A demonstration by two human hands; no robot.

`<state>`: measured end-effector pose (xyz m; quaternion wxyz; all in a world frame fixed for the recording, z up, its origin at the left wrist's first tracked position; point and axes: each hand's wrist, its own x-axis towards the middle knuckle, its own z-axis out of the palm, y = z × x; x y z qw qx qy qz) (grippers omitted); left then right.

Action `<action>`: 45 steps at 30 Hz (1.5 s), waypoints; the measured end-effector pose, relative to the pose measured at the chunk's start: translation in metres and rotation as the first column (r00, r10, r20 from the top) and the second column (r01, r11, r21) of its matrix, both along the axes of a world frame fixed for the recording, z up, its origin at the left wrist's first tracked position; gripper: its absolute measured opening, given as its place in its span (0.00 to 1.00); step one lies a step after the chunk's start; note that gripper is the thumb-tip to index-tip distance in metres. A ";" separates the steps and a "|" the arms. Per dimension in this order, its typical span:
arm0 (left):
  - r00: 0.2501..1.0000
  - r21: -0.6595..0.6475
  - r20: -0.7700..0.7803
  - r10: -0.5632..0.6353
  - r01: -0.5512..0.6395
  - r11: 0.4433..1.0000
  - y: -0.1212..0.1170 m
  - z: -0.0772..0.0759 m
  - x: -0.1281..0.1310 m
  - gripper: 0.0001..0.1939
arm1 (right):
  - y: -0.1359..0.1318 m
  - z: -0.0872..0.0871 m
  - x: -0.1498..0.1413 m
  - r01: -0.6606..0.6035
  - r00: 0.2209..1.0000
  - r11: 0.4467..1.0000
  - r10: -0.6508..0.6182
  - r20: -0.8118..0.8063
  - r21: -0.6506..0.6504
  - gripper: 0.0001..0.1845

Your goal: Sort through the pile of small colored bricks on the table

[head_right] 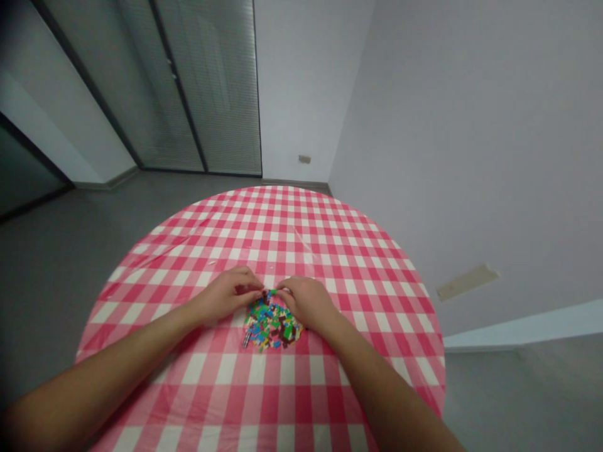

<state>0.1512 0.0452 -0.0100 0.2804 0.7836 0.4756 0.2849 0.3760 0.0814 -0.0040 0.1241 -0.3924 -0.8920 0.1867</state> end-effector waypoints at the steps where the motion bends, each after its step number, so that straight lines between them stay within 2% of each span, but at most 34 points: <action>1: 1.000 0.015 0.008 0.008 -0.008 1.000 -0.001 0.001 0.001 0.07 | -0.001 -0.001 -0.001 0.013 1.000 1.000 -0.013 -0.028 0.007 0.12; 7: 0.999 0.059 0.032 0.040 -0.042 0.997 -0.003 -0.001 0.007 0.05 | -0.005 -0.007 -0.008 0.010 0.995 1.000 -0.008 -0.100 0.024 0.09; 18: 0.999 0.112 -0.016 0.038 -0.036 0.993 0.001 -0.005 0.005 0.06 | -0.005 -0.004 -0.008 -0.003 0.991 0.999 0.009 -0.130 0.045 0.10; 23: 0.992 0.122 -0.046 0.114 -0.108 0.987 0.010 -0.006 -0.006 0.06 | 0.003 0.007 0.009 -0.042 0.980 0.999 0.044 -0.192 0.010 0.10; 27: 0.979 0.123 -0.098 0.177 -0.165 0.979 0.020 -0.010 -0.020 0.06 | 0.004 0.019 0.020 -0.136 0.983 0.987 0.124 -0.136 -0.084 0.09; 30: 0.975 0.107 -0.112 0.194 -0.182 0.977 0.023 -0.013 -0.025 0.06 | 0.003 0.021 0.021 -0.175 0.982 0.977 0.164 -0.098 -0.121 0.09; 39: 0.970 0.086 -0.149 0.192 -0.180 0.980 0.024 -0.015 -0.028 0.06 | 0.013 0.007 0.019 0.032 0.995 0.999 -0.035 -0.089 -0.029 0.11; 45: 0.957 0.071 -0.177 0.231 -0.222 0.972 0.026 -0.020 -0.030 0.07 | 0.017 0.002 0.019 0.043 0.999 0.998 -0.044 -0.026 -0.040 0.11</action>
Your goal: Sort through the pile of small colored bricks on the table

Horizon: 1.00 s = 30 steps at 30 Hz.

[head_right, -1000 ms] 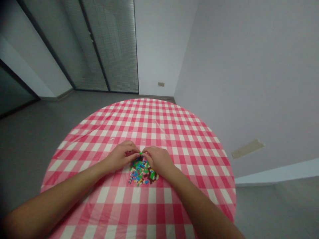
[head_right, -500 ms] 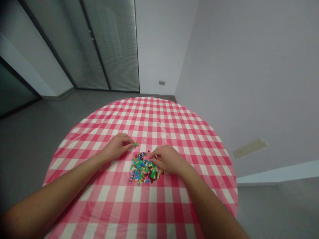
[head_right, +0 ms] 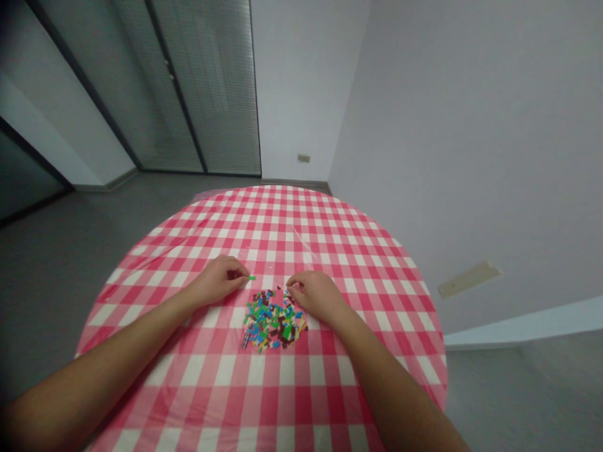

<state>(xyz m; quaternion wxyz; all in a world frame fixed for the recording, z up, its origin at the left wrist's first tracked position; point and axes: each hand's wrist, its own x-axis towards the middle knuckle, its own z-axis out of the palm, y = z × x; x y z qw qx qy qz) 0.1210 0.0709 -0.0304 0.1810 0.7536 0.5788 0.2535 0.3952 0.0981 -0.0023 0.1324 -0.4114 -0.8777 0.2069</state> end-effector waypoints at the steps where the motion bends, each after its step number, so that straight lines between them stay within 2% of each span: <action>1: 1.000 -0.003 -0.006 0.005 -0.005 1.000 0.000 -0.001 0.000 0.07 | 0.001 -0.001 0.000 0.001 1.000 1.000 -0.001 0.009 -0.006 0.11; 10: 1.000 0.037 -0.020 -0.010 0.011 0.999 -0.001 0.000 0.000 0.09 | 0.007 0.000 0.008 0.031 1.000 0.999 -0.031 0.005 -0.032 0.12; 17: 0.999 0.037 -0.008 -0.038 0.038 0.999 -0.002 0.000 0.003 0.07 | 0.007 0.008 0.014 -0.054 0.998 0.987 0.058 0.017 -0.149 0.10; 21: 0.996 0.034 -0.002 -0.091 0.091 0.995 -0.001 0.001 0.003 0.07 | 0.001 0.019 0.018 -0.109 0.992 0.951 0.123 0.031 -0.288 0.07; 24: 0.995 0.038 -0.007 -0.103 0.103 0.994 -0.001 0.002 0.003 0.07 | -0.006 0.025 0.020 -0.209 0.967 0.883 0.251 0.045 -0.421 0.07; 26: 0.995 0.038 -0.011 -0.100 0.100 0.994 -0.001 0.002 0.003 0.07 | -0.009 0.027 0.021 -0.248 0.950 0.850 0.308 0.058 -0.464 0.09; 30: 0.996 0.024 -0.006 -0.084 0.084 0.996 -0.001 -0.001 0.004 0.07 | -0.012 0.028 0.020 -0.234 0.943 0.864 0.313 0.112 -0.446 0.09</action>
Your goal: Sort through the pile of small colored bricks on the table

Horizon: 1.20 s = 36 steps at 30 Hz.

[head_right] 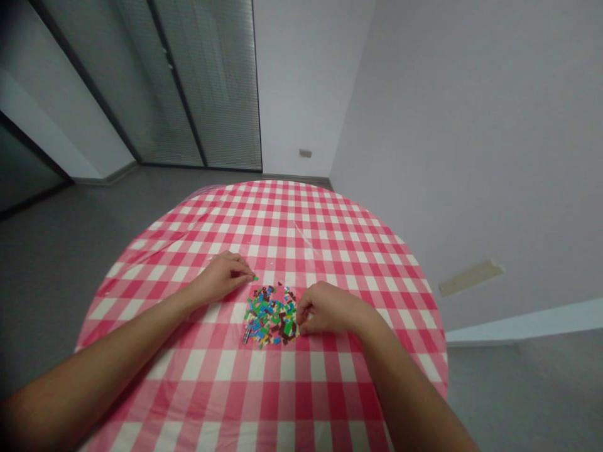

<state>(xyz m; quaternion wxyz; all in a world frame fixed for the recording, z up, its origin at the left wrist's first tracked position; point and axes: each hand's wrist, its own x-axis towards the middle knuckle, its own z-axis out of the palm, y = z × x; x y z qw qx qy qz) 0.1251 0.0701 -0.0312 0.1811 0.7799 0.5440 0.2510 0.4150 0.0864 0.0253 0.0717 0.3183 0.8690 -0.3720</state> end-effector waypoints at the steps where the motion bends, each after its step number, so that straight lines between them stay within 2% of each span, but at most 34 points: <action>1: 1.000 -0.006 0.002 0.011 -0.011 1.000 0.000 -0.001 0.000 0.07 | 0.000 0.000 0.000 0.000 1.000 1.000 0.000 0.007 0.015 0.09; 5: 0.999 -0.024 0.007 0.034 -0.034 0.999 0.001 -0.002 0.002 0.07 | -0.002 0.001 -0.003 -0.013 0.999 0.998 0.010 0.049 0.061 0.08; 10: 0.998 -0.020 0.049 0.040 -0.039 0.999 0.000 0.000 0.003 0.07 | -0.008 0.001 -0.010 -0.069 0.988 0.978 0.040 0.148 0.198 0.05; 17: 0.988 -0.038 0.137 0.066 -0.061 0.997 -0.001 0.004 0.003 0.08 | -0.010 -0.002 -0.009 -0.090 0.993 0.982 0.075 0.094 0.168 0.06; 20: 0.987 -0.043 0.144 0.076 -0.070 0.997 -0.001 0.005 0.003 0.08 | -0.007 -0.002 -0.007 -0.047 0.999 0.992 0.045 0.019 0.117 0.05; 22: 0.988 -0.044 0.137 0.076 -0.070 0.997 -0.001 0.005 0.004 0.08 | -0.004 -0.003 -0.008 0.021 0.998 0.991 -0.014 -0.055 0.132 0.05; 24: 0.989 -0.043 0.126 0.075 -0.070 0.997 -0.002 0.005 0.004 0.08 | 0.001 -0.006 -0.009 0.119 0.985 0.969 -0.089 -0.147 0.216 0.07; 27: 0.990 -0.052 0.118 0.071 -0.066 0.996 -0.001 0.004 0.004 0.09 | 0.011 -0.015 -0.009 0.240 0.959 0.905 -0.166 -0.228 0.350 0.10; 32: 0.993 -0.057 0.108 0.057 -0.051 0.997 0.000 0.003 0.003 0.09 | 0.027 -0.030 -0.004 0.337 0.941 0.808 -0.278 -0.191 0.483 0.10; 36: 0.992 -0.058 0.106 0.067 -0.061 0.996 -0.001 0.003 0.003 0.09 | 0.032 -0.035 -0.001 0.342 0.939 0.807 -0.313 -0.142 0.482 0.10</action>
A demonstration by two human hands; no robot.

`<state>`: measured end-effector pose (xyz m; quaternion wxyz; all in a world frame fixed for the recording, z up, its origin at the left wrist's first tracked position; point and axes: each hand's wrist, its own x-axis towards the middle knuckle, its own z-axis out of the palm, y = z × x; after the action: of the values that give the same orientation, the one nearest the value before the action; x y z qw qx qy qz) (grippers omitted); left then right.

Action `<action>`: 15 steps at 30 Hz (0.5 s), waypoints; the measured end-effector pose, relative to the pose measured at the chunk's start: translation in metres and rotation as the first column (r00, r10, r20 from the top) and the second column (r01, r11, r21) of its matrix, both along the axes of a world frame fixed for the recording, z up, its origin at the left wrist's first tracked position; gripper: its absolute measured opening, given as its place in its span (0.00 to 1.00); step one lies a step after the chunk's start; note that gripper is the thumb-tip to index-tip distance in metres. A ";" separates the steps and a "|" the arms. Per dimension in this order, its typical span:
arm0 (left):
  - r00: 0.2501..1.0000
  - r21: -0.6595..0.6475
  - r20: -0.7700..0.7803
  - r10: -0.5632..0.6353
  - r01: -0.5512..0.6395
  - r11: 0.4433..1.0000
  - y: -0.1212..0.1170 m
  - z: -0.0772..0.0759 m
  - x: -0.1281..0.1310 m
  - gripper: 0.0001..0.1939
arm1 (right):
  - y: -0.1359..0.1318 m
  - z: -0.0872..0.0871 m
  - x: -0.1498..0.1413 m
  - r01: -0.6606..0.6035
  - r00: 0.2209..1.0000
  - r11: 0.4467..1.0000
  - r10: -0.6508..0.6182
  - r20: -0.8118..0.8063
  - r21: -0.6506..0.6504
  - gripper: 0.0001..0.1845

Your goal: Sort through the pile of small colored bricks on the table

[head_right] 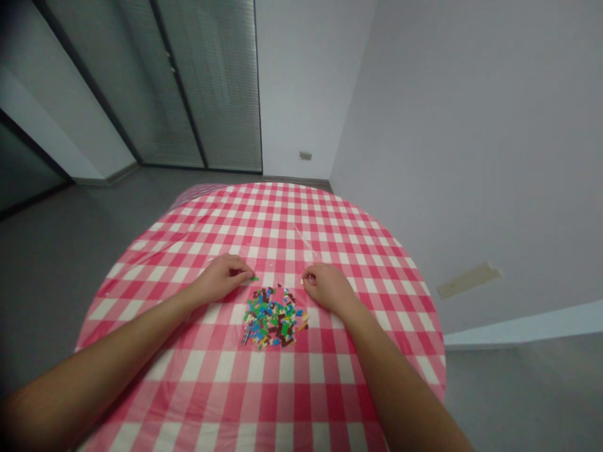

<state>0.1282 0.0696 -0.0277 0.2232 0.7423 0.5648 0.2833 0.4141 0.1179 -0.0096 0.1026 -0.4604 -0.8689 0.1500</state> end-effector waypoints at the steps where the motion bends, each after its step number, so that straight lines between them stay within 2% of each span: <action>1: 1.000 -0.001 0.000 0.002 -0.002 1.000 0.000 0.001 0.000 0.09 | 0.000 0.000 0.001 0.002 1.000 1.000 -0.002 -0.002 -0.005 0.10; 4: 1.000 -0.001 -0.002 0.000 0.000 1.000 -0.001 0.002 0.000 0.09 | 0.000 0.000 0.002 -0.014 0.999 1.000 0.014 -0.051 -0.007 0.11; 9: 1.000 0.005 0.004 -0.004 0.004 1.000 -0.001 0.003 0.000 0.09 | -0.002 0.002 0.002 -0.136 0.988 0.990 0.132 -0.084 -0.038 0.11; 15: 1.000 -0.008 0.022 0.004 -0.004 1.000 0.000 0.001 -0.001 0.08 | 0.000 0.002 0.001 -0.090 0.994 0.994 0.087 -0.060 -0.064 0.07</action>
<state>0.1277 0.0691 -0.0265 0.2318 0.7372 0.5648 0.2896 0.4154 0.1181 -0.0078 0.1051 -0.4202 -0.8797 0.1962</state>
